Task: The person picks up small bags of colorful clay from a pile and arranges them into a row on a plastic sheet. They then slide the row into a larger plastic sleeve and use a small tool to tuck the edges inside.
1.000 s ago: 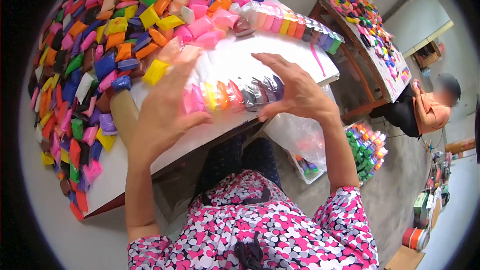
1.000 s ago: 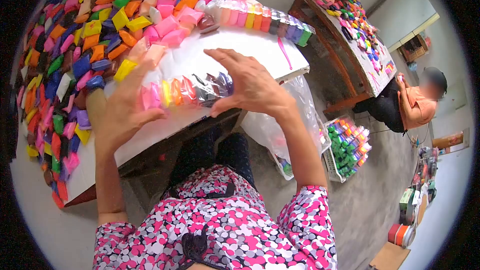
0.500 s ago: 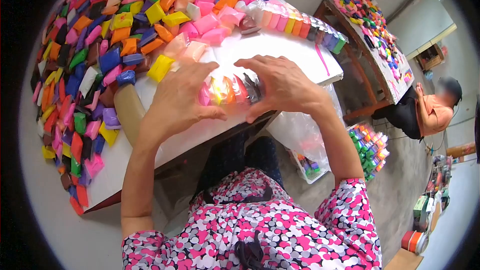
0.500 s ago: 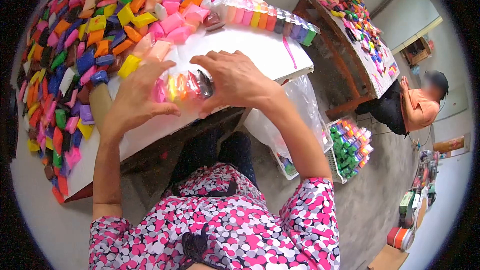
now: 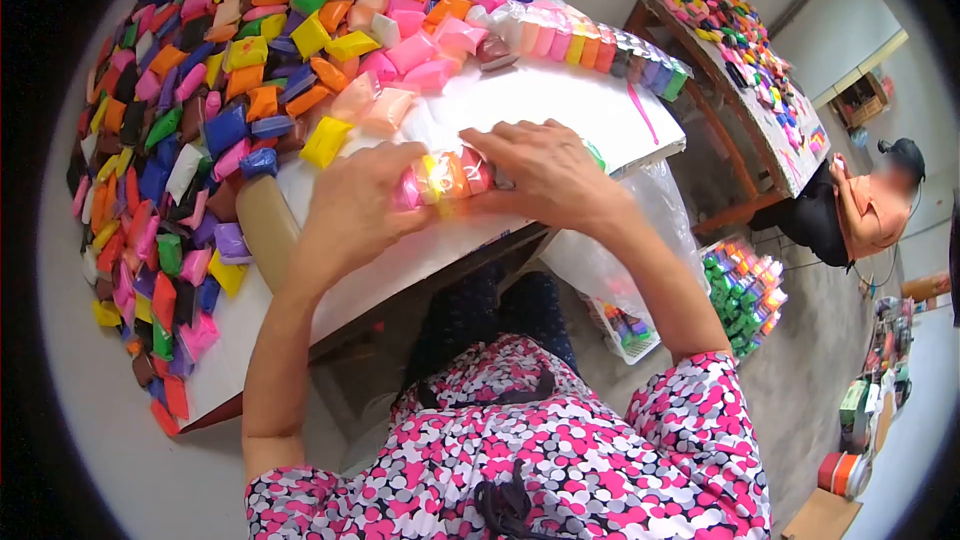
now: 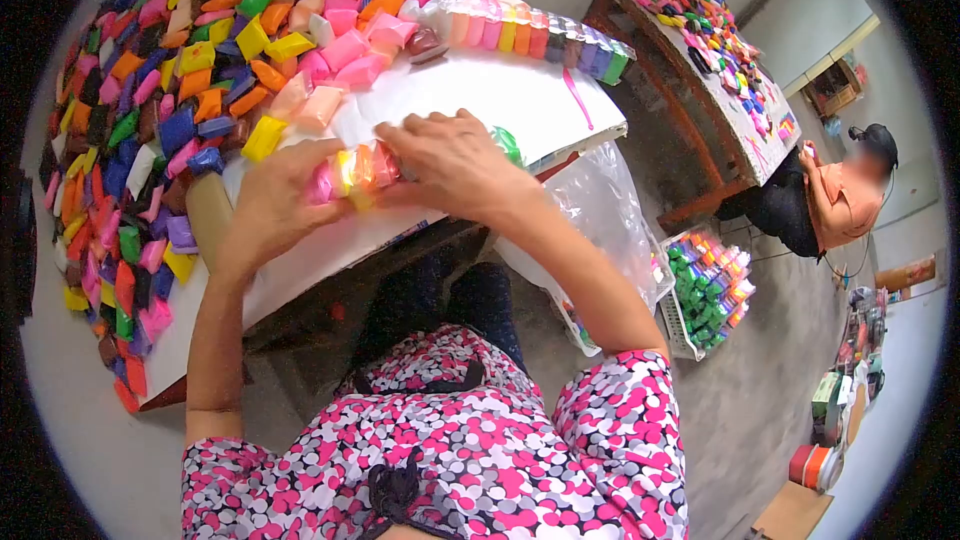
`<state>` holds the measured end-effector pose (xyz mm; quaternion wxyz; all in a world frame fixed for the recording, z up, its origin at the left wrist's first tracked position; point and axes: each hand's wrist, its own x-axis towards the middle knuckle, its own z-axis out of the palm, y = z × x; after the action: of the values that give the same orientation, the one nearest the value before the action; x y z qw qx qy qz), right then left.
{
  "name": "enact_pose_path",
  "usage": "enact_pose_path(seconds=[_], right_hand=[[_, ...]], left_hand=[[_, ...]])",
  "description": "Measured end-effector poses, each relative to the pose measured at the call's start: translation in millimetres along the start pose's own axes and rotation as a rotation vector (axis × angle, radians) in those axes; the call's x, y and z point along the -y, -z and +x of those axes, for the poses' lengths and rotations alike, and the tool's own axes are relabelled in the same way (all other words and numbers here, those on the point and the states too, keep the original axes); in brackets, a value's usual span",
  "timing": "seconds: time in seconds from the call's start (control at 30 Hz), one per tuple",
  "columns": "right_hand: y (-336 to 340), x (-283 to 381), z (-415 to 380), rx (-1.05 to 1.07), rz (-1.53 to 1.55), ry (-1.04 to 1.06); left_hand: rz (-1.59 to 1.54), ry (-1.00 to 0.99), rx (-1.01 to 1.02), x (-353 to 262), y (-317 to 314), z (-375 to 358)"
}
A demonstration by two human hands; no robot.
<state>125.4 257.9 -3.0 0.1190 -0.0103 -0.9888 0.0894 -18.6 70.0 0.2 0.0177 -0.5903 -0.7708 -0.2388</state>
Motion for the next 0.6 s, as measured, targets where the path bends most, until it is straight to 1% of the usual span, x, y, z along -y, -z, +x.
enact_pose_path(seconds=[0.07, 0.1, 0.2, 0.3, 0.33, 0.37, 0.4, 0.43, 0.53, 0.6], right_hand=[[15.7, -15.7, -19.2, 0.023, 0.010, -0.095], [20.0, -23.0, -27.4, 0.007, 0.039, -0.097], [24.5, -43.2, -48.1, -0.049, 0.118, -0.098], [23.0, -56.6, -65.7, -0.116, 0.168, -0.112], [21.4, -58.9, -73.0, -0.140, 0.177, -0.133], [19.1, -59.4, -79.9, -0.162, 0.186, -0.155], [16.2, -57.1, -85.3, -0.238, 0.177, -0.100], [14.1, -55.7, -91.7, -0.263, 0.171, -0.098], [7.1, -49.2, -112.8, -0.346, 0.133, -0.084], [1.0, -45.3, -136.2, -0.321, 0.169, -0.153]], left_hand=[[0.022, 0.134, 0.047, 4.2, 11.8, -11.5], [0.033, 0.200, 0.067, 6.2, 16.4, -17.2], [-0.107, 0.099, -0.028, 13.2, 12.8, -36.4], [-0.339, 0.236, -0.072, -3.0, 12.8, -50.6], [-0.394, 0.307, -0.053, -3.6, 7.5, -55.0], [-0.408, 0.329, -0.033, -7.4, 5.6, -55.9], [-0.425, 0.353, -0.015, -13.7, 2.5, -55.8], [-0.441, 0.378, 0.005, -17.9, -0.2, -55.7], [-0.627, 0.213, -0.077, -17.9, -15.9, -55.0], [-0.721, 0.197, -0.034, -18.8, -16.9, -55.1]])
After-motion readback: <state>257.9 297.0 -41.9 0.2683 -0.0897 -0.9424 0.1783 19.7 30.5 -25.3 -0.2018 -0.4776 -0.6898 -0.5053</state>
